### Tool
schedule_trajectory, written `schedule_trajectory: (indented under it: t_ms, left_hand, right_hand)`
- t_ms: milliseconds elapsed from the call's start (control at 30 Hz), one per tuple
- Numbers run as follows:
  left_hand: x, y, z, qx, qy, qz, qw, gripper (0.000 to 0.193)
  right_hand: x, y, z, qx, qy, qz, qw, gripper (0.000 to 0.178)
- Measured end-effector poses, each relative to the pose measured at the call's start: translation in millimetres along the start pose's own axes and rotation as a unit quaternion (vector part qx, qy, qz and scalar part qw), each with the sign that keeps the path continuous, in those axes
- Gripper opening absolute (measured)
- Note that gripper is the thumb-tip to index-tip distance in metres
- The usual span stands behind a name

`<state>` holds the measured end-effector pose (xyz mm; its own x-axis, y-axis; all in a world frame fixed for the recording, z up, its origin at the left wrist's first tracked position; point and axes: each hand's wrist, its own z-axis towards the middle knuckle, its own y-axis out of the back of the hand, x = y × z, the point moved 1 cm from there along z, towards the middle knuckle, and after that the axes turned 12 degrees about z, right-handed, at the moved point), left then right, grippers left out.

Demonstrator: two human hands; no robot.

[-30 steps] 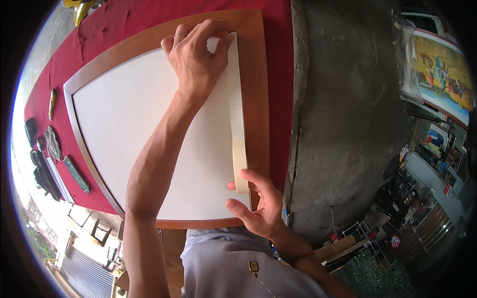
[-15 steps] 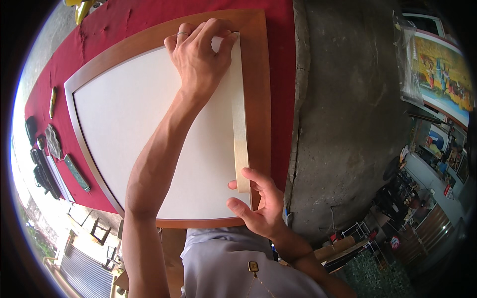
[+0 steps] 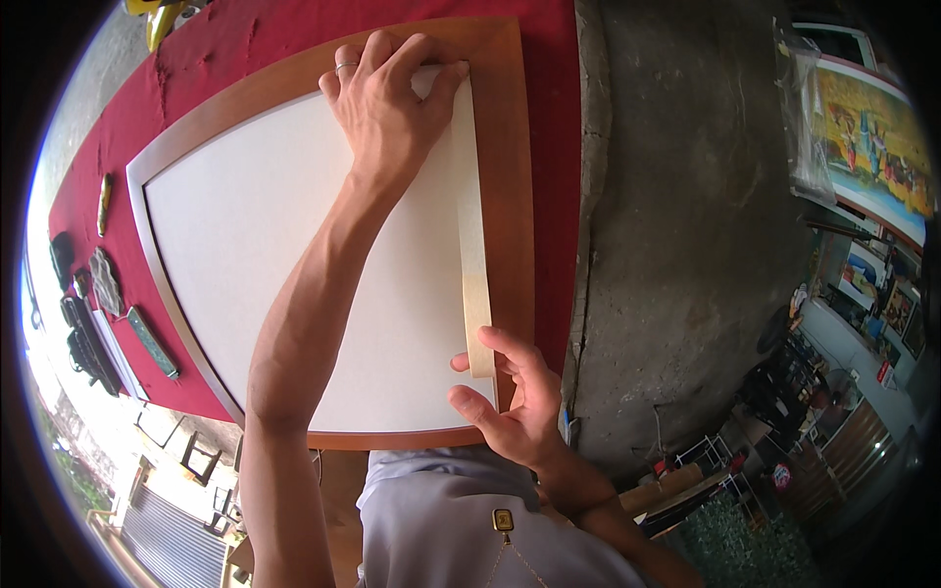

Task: The person places a wooden frame on a red table, then applies masking tape along the inner edge of the frame. They use a utility knife to trim the tape flush with the frame and wipe the surface with a cloth. The person repeats the taping and trimming process on multiple sides of the frame.

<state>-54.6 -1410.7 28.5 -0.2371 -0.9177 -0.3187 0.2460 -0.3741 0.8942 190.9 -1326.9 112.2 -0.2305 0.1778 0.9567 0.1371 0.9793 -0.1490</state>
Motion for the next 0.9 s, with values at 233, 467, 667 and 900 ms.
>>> schedule_trajectory:
  t_ms: [233, 467, 667, 900]
  left_hand:
    - [4, -3, 0, -0.001, -0.002, -0.018, 1.000, 0.016]
    - [5, -4, -2, -0.022, -0.020, -0.027, 0.999, 0.012]
    - [7, -4, -3, -0.023, -0.032, -0.042, 0.998, 0.012]
    - [14, -4, 0, -0.005, -0.058, -0.041, 0.997, 0.014]
  right_hand:
    - [1, -1, 1, -0.005, 0.001, 0.005, 1.000, 0.057]
    - [0, -2, 2, -0.006, 0.001, 0.008, 1.000, 0.056]
    - [1, -6, 0, -0.042, -0.032, 0.042, 0.998, 0.053]
    - [10, -3, 2, 0.007, 0.027, -0.160, 0.987, 0.051]
